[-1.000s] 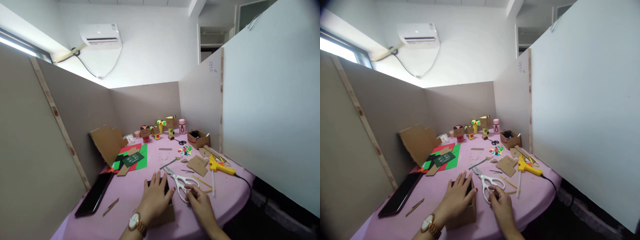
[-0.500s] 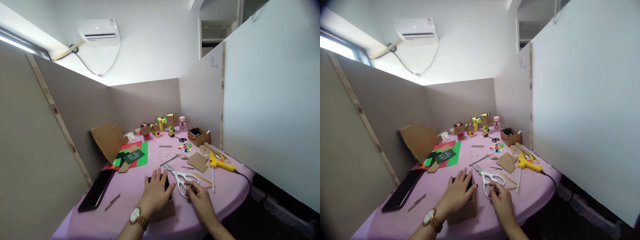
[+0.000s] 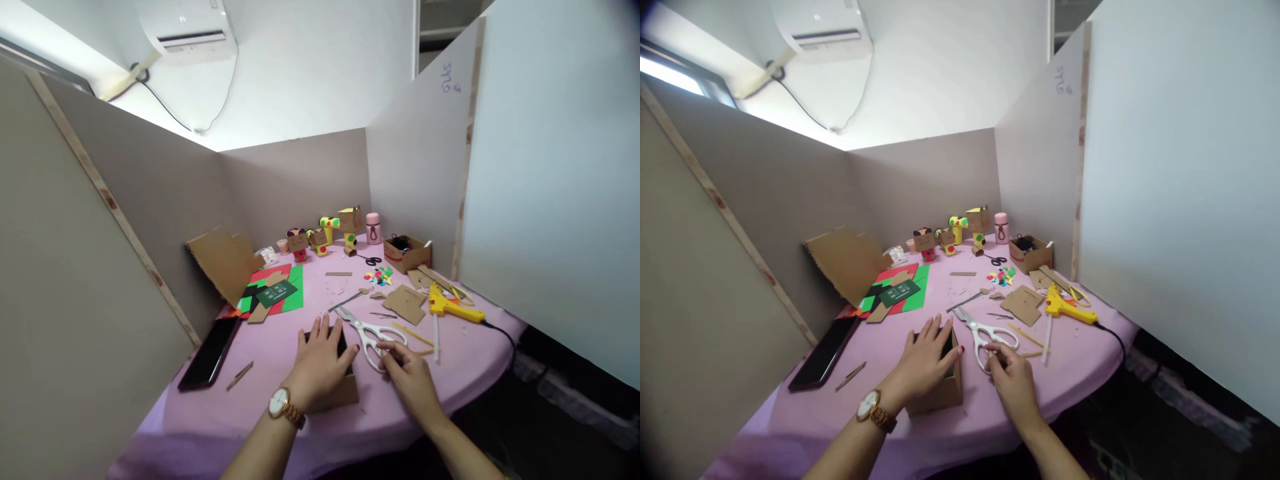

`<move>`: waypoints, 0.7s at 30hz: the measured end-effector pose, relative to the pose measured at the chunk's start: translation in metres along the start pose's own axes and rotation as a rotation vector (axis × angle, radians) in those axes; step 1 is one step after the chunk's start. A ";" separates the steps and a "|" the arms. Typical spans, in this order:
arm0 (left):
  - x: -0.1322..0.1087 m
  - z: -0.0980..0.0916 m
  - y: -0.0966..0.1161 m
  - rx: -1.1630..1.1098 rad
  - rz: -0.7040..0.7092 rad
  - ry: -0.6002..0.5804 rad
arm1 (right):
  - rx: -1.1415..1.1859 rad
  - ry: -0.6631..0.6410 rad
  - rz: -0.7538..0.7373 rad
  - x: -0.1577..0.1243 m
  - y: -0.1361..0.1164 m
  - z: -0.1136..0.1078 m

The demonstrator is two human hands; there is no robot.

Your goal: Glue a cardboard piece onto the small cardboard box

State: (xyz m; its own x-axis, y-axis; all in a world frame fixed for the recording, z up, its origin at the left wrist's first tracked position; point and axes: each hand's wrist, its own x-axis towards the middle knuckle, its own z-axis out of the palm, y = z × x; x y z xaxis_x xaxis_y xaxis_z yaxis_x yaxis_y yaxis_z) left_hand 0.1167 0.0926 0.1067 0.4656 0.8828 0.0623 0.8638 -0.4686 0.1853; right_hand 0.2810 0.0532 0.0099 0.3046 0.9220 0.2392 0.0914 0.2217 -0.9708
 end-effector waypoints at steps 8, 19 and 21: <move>0.006 -0.008 -0.004 -0.213 -0.048 0.032 | -0.027 -0.015 -0.005 -0.001 0.000 -0.004; -0.021 -0.002 -0.054 -0.933 -0.405 0.053 | -0.035 -0.006 0.004 -0.002 0.002 -0.003; -0.024 0.004 -0.056 -1.074 -0.454 0.049 | -0.043 0.008 -0.002 -0.002 0.002 -0.004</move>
State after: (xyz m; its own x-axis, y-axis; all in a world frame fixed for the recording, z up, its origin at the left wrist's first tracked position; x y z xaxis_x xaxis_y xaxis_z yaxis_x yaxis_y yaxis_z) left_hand 0.0579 0.0972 0.0912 0.1271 0.9737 -0.1893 0.3310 0.1383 0.9335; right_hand 0.2839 0.0502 0.0077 0.3115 0.9192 0.2410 0.1326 0.2091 -0.9689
